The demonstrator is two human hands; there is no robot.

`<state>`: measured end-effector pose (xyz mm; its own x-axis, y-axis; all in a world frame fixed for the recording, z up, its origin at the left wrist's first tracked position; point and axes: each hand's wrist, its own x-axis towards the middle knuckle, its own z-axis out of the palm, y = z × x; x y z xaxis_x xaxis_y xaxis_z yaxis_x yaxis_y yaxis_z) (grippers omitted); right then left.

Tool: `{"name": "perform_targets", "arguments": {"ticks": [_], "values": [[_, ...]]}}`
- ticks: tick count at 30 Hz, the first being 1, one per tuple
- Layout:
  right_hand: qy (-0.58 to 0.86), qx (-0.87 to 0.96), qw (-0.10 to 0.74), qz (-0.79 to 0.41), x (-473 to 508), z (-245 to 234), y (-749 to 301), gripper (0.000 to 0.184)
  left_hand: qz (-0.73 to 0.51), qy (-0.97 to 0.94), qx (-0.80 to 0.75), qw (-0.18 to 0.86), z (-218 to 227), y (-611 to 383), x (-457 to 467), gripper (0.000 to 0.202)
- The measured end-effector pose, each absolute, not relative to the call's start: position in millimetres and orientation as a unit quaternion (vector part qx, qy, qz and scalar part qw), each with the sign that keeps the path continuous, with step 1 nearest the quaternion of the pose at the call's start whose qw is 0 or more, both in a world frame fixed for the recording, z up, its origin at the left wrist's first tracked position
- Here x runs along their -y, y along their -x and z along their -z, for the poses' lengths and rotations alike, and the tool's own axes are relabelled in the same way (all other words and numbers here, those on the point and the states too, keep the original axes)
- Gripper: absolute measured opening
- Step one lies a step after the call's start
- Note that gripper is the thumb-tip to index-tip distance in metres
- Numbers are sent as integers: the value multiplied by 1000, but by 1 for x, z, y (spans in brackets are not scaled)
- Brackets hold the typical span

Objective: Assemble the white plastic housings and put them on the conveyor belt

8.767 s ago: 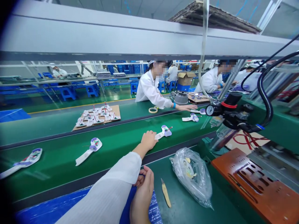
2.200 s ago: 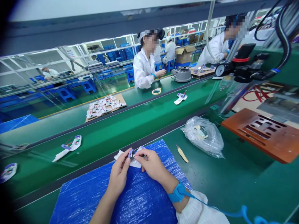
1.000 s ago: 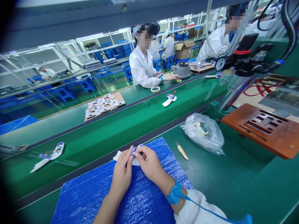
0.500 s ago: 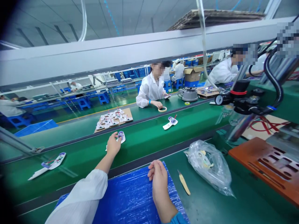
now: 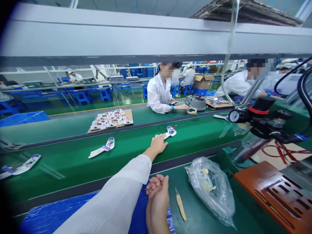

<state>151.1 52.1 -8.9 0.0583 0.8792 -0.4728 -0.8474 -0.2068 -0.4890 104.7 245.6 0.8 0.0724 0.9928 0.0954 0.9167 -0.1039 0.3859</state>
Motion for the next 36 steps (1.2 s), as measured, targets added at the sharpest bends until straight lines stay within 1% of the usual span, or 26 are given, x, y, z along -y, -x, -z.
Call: {"name": "perform_targets", "arguments": {"ticks": [3,7,10,13,16,18,20,23,26,30,33,36], "values": [[365,23,628,-687,-52,10,-149,33,-148,-702,-688,108,-5,-108,-250,33],[382,45,638,-667,-52,12,-147,30,-135,-690,-701,121,-20,-85,-210,35],[427,73,670,-603,-51,12,-150,30,-149,-708,-678,128,-30,-47,-140,44],[463,131,692,-538,-49,10,-155,38,-151,-724,-655,154,-31,1,-53,44],[469,204,675,-532,-45,7,-158,42,-165,-712,-652,201,-25,38,16,42],[468,255,643,-549,-43,6,-159,42,-174,-699,-669,183,-23,47,41,42],[471,312,596,-571,-41,7,-159,41,-198,-696,-673,151,-25,43,51,40],[470,402,522,-588,-40,10,-161,41,-246,-716,-632,165,-27,20,45,30],[440,467,480,-598,-39,9,-165,40,-284,-719,-611,171,-22,-1,33,29],[431,526,434,-591,-37,6,-166,39,-343,-666,-643,159,-3,-7,21,28],[426,563,427,-565,-35,7,-160,35,-370,-652,-638,174,5,-3,18,24],[407,587,466,-523,-33,9,-154,24,-380,-654,-622,204,7,1,17,21]]}}
